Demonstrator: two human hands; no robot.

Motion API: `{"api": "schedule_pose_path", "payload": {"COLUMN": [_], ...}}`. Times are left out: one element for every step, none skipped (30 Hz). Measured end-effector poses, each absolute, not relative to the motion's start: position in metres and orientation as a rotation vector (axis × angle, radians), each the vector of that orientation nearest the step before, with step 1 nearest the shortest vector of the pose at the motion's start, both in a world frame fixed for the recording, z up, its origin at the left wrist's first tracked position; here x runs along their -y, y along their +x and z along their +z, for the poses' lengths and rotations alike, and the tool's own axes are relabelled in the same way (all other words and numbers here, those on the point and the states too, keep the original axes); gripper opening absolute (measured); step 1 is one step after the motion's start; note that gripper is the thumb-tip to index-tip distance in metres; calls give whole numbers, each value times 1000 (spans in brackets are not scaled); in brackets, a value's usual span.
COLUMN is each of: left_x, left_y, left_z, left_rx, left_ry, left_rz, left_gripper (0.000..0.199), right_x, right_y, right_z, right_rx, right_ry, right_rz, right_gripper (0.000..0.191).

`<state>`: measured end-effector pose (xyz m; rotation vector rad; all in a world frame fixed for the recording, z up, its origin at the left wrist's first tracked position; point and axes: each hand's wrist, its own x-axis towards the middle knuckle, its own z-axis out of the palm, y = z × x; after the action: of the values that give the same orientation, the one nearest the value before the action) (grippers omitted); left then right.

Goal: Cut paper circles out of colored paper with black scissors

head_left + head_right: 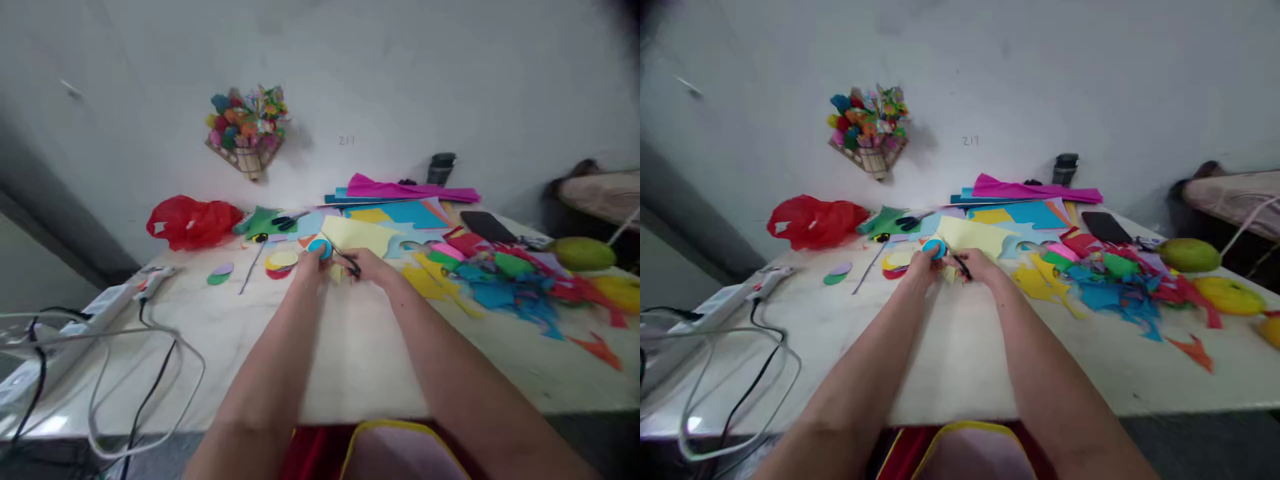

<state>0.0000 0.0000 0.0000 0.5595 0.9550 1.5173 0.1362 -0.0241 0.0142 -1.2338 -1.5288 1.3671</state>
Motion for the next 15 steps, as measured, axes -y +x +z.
{"api": "schedule_pose_path", "payload": {"left_x": [0, 0, 0, 0, 0, 0, 0, 0, 0, 1, 1, 1, 1, 1, 1], "left_y": [0, 0, 0, 0, 0, -1, -1, -1, -1, 0, 0, 0, 0, 0, 0], "left_z": [0, 0, 0, 0, 0, 0, 1, 1, 1, 1, 1, 1, 1, 1, 0], "left_rx": [-964, -970, -975, -978, -979, -977, -972, -965, -960, -956, -955, -957, -961, -962, -961], "left_ry": [554, 551, 549, 549, 553, 558, 562, 566, 570, 572, 572, 570, 567, 566, 567], "left_rz": [1520, 1522, 1522, 1522, 1519, 1517, 1516, 1517, 1517, 1519, 1521, 1523, 1523, 1523, 1523], "left_gripper": [10, 12, 13, 15, 16, 16, 16, 15, 14, 13, 13, 14, 15, 16, 17], "right_x": [24, 24, 24, 24, 24, 24, 24, 25, 25, 26, 26, 27, 28, 29, 30], "right_y": [136, 136, 137, 137, 137, 137, 138, 138, 138, 138, 138, 138, 137, 137, 137], "right_z": [14, 14, 13, 13, 12, 12, 12, 12, 12, 12, 13, 14, 15, 16, 16], "right_rx": [1540, 1549, 1557, 1563, 1569, 1572, 1574, 1575, 1573, 1570, 1566, 1561, 1557, 1555, 1554], "right_ry": [-1240, -1245, -1247, -1248, -1246, -1243, -1239, -1232, -1228, -1226, -1225, -1229, -1233, -1237, -1242], "right_rz": [1357, 1348, 1339, 1331, 1323, 1316, 1312, 1309, 1311, 1317, 1323, 1329, 1333, 1334, 1332], "right_gripper": [31, 31, 32, 33, 33, 33, 34, 34, 34, 34, 33, 33, 33, 34, 34]}}
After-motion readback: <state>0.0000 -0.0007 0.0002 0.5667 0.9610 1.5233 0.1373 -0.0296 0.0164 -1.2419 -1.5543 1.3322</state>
